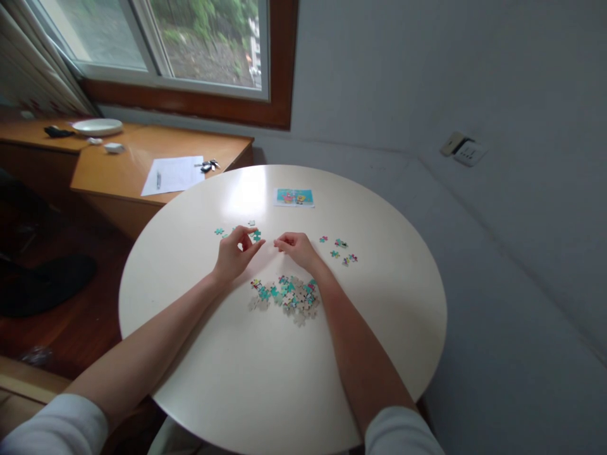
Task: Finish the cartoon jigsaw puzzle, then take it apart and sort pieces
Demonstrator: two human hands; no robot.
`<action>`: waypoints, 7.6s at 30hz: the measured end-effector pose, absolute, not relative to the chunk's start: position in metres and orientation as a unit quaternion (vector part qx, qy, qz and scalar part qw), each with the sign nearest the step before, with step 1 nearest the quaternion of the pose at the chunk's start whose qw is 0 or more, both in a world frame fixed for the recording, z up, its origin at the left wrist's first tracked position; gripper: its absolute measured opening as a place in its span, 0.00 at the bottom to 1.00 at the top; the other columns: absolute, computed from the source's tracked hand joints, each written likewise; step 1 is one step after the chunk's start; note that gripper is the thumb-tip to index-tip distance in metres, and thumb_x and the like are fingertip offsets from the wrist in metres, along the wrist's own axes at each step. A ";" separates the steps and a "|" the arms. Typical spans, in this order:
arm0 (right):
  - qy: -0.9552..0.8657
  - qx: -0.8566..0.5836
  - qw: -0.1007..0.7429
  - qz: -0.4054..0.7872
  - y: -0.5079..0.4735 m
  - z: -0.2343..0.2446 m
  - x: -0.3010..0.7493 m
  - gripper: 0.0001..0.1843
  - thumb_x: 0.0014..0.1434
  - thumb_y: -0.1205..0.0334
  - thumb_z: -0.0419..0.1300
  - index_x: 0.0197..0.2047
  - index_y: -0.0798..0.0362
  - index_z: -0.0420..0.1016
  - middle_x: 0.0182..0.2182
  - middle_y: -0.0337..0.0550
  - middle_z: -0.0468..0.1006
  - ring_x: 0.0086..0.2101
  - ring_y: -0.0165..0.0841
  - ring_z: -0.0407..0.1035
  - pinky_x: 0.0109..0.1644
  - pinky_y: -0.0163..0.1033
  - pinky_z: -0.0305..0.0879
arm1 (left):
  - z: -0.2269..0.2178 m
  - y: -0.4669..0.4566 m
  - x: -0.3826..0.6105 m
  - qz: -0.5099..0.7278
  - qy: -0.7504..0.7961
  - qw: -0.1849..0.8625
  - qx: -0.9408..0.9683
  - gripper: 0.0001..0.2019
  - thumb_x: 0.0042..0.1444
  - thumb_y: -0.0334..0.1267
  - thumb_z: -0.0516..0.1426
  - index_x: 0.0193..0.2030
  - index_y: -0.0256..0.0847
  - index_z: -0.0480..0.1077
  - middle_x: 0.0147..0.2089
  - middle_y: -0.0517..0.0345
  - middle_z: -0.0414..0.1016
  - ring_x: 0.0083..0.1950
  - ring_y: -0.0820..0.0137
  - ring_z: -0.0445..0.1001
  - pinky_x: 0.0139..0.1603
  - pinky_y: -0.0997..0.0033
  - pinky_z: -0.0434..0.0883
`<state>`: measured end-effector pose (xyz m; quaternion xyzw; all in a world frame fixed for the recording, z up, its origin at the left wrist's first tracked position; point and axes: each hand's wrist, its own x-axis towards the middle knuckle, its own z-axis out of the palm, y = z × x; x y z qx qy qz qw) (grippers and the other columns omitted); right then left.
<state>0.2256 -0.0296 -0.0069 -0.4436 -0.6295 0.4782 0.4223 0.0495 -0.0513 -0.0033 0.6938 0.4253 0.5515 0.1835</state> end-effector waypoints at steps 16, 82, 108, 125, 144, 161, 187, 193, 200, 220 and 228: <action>-0.628 -0.447 0.424 0.475 -0.032 -0.005 0.224 0.15 0.44 0.50 0.63 0.24 0.55 0.73 0.20 0.37 0.70 0.25 0.27 0.63 0.34 0.36 0.61 | 0.000 -0.054 0.050 0.540 0.439 0.195 0.691 0.10 0.49 0.37 0.60 0.36 0.41 0.64 0.17 0.72 0.60 0.18 0.80 0.59 0.22 0.79 0.59; -0.629 -0.444 0.425 0.477 -0.030 -0.007 0.226 0.13 0.45 0.53 0.62 0.24 0.56 0.73 0.20 0.36 0.70 0.24 0.27 0.63 0.33 0.36 0.60 | -0.006 -0.050 0.049 0.537 0.437 0.190 0.697 0.08 0.50 0.38 0.59 0.37 0.38 0.69 0.17 0.69 0.62 0.19 0.78 0.60 0.24 0.77 0.61; -0.632 -0.450 0.422 0.469 -0.028 -0.009 0.226 0.14 0.45 0.51 0.62 0.24 0.56 0.73 0.19 0.37 0.70 0.24 0.27 0.63 0.33 0.36 0.61 | -0.007 -0.048 0.047 0.534 0.435 0.190 0.700 0.09 0.50 0.41 0.60 0.37 0.40 0.71 0.17 0.69 0.61 0.19 0.78 0.59 0.24 0.77 0.61; -0.635 -0.449 0.423 0.464 -0.029 -0.008 0.226 0.16 0.44 0.50 0.63 0.24 0.56 0.73 0.19 0.37 0.70 0.24 0.27 0.63 0.33 0.36 0.61 | -0.007 -0.048 0.047 0.529 0.445 0.197 0.695 0.08 0.50 0.38 0.60 0.38 0.40 0.70 0.18 0.69 0.61 0.19 0.78 0.59 0.25 0.77 0.61; -0.633 -0.446 0.423 0.469 -0.029 -0.008 0.226 0.15 0.44 0.50 0.62 0.24 0.55 0.73 0.19 0.37 0.70 0.24 0.27 0.63 0.33 0.36 0.61 | -0.004 -0.049 0.049 0.531 0.456 0.216 0.680 0.13 0.46 0.44 0.63 0.32 0.40 0.66 0.17 0.70 0.61 0.19 0.78 0.60 0.24 0.76 0.61; -0.622 -0.450 0.425 0.478 -0.028 -0.010 0.225 0.18 0.42 0.48 0.64 0.24 0.55 0.73 0.19 0.37 0.70 0.23 0.27 0.62 0.31 0.35 0.61 | 0.008 -0.031 0.018 0.594 0.515 0.155 0.599 0.09 0.48 0.40 0.60 0.35 0.39 0.71 0.18 0.67 0.63 0.20 0.77 0.61 0.25 0.75 0.61; -0.617 -0.441 0.433 0.487 -0.028 -0.010 0.224 0.14 0.43 0.51 0.63 0.23 0.56 0.73 0.19 0.36 0.69 0.23 0.26 0.61 0.31 0.35 0.59 | 0.000 -0.018 0.000 0.481 0.670 0.105 0.555 0.10 0.48 0.40 0.59 0.36 0.40 0.72 0.27 0.61 0.72 0.34 0.67 0.71 0.44 0.65 0.60; -0.612 -0.439 0.436 0.493 -0.028 -0.010 0.224 0.14 0.42 0.52 0.64 0.23 0.55 0.73 0.19 0.36 0.69 0.23 0.26 0.61 0.30 0.35 0.59 | -0.005 -0.015 0.001 0.338 0.739 0.099 0.574 0.11 0.47 0.43 0.60 0.37 0.43 0.74 0.40 0.55 0.75 0.49 0.59 0.67 0.47 0.60 0.56; -0.620 -0.438 0.436 0.483 -0.027 -0.011 0.225 0.14 0.43 0.52 0.64 0.23 0.55 0.73 0.18 0.36 0.70 0.23 0.26 0.62 0.31 0.35 0.59 | -0.001 -0.017 0.003 0.323 0.746 0.103 0.573 0.12 0.49 0.42 0.58 0.40 0.44 0.75 0.43 0.53 0.76 0.52 0.56 0.65 0.49 0.57 0.55; -0.618 -0.441 0.436 0.483 -0.027 -0.011 0.224 0.14 0.43 0.51 0.64 0.23 0.55 0.73 0.18 0.36 0.69 0.23 0.26 0.61 0.30 0.35 0.58 | -0.006 -0.013 0.001 0.307 0.747 0.123 0.577 0.13 0.54 0.34 0.53 0.45 0.45 0.73 0.44 0.53 0.77 0.55 0.56 0.63 0.51 0.54 0.54; -0.603 -0.452 0.455 0.476 -0.030 -0.009 0.224 0.14 0.44 0.52 0.64 0.23 0.55 0.72 0.17 0.36 0.69 0.22 0.26 0.61 0.29 0.34 0.57 | -0.005 -0.013 0.000 0.314 0.754 0.106 0.566 0.13 0.54 0.34 0.52 0.45 0.46 0.72 0.47 0.53 0.74 0.54 0.57 0.64 0.51 0.55 0.56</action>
